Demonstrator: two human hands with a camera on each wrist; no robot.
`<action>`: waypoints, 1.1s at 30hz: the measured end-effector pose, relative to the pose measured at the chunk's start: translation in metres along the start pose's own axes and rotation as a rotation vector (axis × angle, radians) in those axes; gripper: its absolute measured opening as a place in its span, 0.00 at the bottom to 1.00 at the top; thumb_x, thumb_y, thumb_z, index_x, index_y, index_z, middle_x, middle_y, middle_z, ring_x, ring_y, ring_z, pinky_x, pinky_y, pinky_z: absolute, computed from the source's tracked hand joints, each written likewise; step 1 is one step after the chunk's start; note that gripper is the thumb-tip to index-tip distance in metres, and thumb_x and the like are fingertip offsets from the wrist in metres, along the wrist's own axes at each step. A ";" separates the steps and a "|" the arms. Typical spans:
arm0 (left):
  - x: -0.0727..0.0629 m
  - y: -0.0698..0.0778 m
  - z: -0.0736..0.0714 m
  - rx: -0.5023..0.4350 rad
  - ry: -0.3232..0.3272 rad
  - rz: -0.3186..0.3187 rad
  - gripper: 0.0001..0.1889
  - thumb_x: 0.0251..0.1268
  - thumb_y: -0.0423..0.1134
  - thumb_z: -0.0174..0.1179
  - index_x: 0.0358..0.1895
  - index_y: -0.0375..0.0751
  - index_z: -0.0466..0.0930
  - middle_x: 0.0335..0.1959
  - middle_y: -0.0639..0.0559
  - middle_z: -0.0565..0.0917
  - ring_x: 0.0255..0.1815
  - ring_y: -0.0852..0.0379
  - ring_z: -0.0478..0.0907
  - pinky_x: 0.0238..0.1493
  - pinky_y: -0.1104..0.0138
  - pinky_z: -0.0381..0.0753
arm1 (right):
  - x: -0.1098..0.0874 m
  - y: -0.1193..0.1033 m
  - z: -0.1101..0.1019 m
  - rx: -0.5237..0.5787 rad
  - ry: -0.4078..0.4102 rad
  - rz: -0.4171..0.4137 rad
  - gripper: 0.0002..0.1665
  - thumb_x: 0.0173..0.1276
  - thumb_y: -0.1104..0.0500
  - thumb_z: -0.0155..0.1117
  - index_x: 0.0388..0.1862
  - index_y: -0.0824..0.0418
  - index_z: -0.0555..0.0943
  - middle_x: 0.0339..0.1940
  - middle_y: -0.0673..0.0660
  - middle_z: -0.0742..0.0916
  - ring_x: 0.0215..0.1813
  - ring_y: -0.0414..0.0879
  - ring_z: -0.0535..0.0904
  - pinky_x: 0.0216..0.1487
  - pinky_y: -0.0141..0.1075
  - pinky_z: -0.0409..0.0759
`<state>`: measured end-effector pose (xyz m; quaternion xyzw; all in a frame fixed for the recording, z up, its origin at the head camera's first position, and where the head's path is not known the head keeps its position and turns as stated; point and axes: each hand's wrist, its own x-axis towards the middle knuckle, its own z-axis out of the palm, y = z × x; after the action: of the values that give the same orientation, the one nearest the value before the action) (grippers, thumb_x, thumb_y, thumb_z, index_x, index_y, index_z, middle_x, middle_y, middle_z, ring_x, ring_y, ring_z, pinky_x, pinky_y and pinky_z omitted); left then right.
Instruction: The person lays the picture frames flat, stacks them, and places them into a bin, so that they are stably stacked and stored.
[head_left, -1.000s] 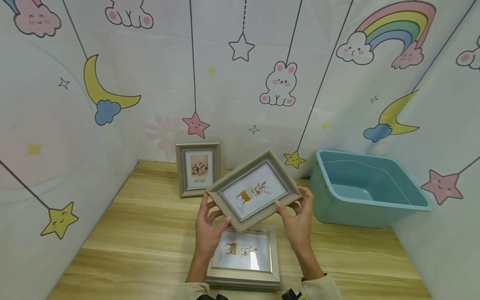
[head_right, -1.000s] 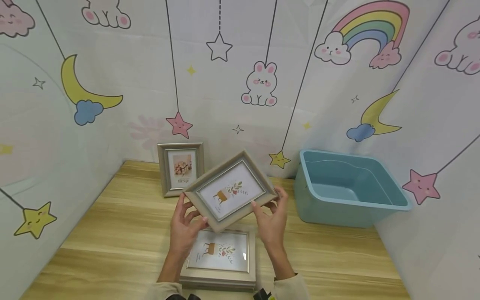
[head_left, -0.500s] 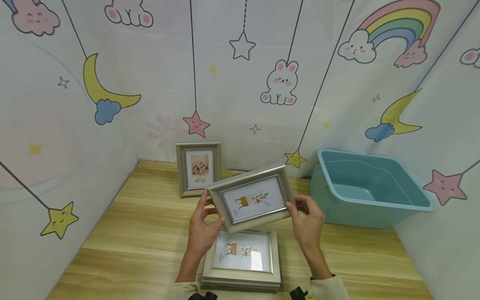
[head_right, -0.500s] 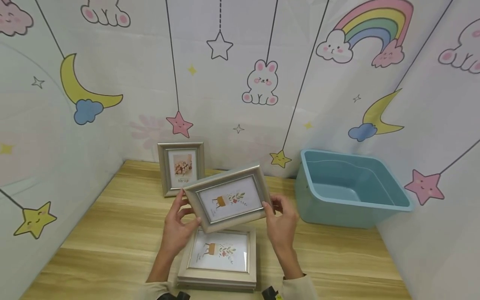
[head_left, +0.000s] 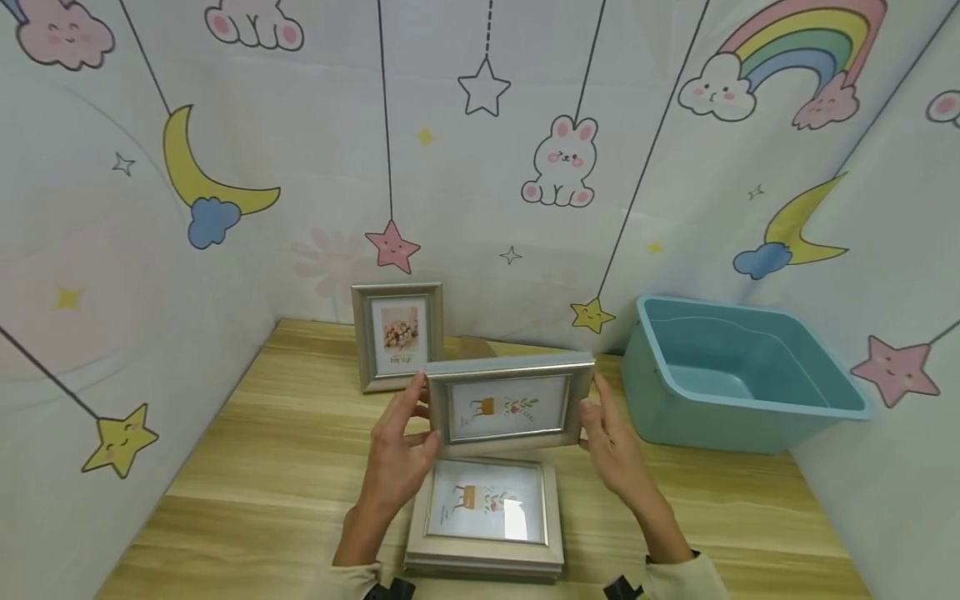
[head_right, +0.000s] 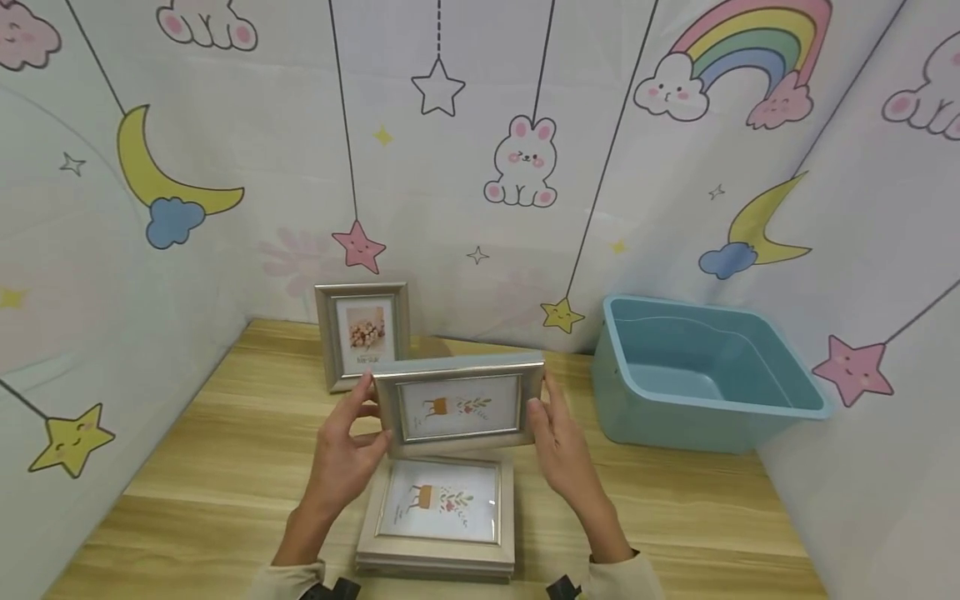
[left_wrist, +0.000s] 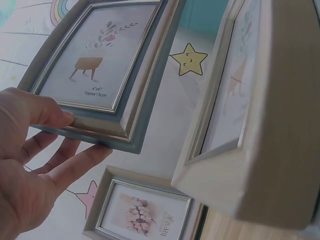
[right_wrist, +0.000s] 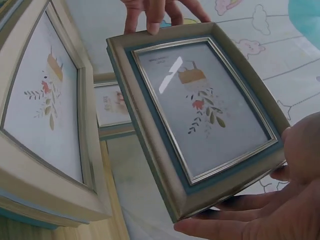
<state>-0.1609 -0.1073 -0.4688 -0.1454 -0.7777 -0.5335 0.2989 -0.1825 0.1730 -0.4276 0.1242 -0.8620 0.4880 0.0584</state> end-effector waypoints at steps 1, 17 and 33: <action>0.000 0.001 -0.001 0.017 0.001 0.022 0.47 0.44 0.10 0.62 0.74 0.36 0.64 0.49 0.36 0.79 0.43 0.45 0.81 0.34 0.66 0.88 | 0.001 0.000 -0.002 0.053 -0.025 0.028 0.33 0.84 0.52 0.39 0.82 0.57 0.48 0.63 0.77 0.77 0.60 0.73 0.78 0.49 0.59 0.85; 0.004 0.015 -0.001 0.130 -0.018 0.160 0.45 0.42 0.09 0.65 0.70 0.36 0.70 0.48 0.38 0.80 0.41 0.46 0.82 0.33 0.65 0.89 | 0.006 0.008 -0.011 0.271 -0.112 0.144 0.32 0.82 0.51 0.46 0.79 0.52 0.53 0.65 0.76 0.75 0.61 0.72 0.77 0.46 0.56 0.87; 0.002 0.019 -0.003 0.115 -0.083 0.095 0.43 0.52 0.13 0.62 0.75 0.37 0.63 0.64 0.32 0.78 0.51 0.38 0.84 0.37 0.62 0.89 | -0.004 0.011 -0.002 0.259 -0.048 0.142 0.30 0.82 0.50 0.46 0.77 0.54 0.55 0.67 0.74 0.73 0.64 0.73 0.75 0.48 0.54 0.86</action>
<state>-0.1513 -0.1033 -0.4523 -0.1868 -0.8111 -0.4665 0.2993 -0.1816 0.1811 -0.4365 0.0813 -0.7995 0.5950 -0.0134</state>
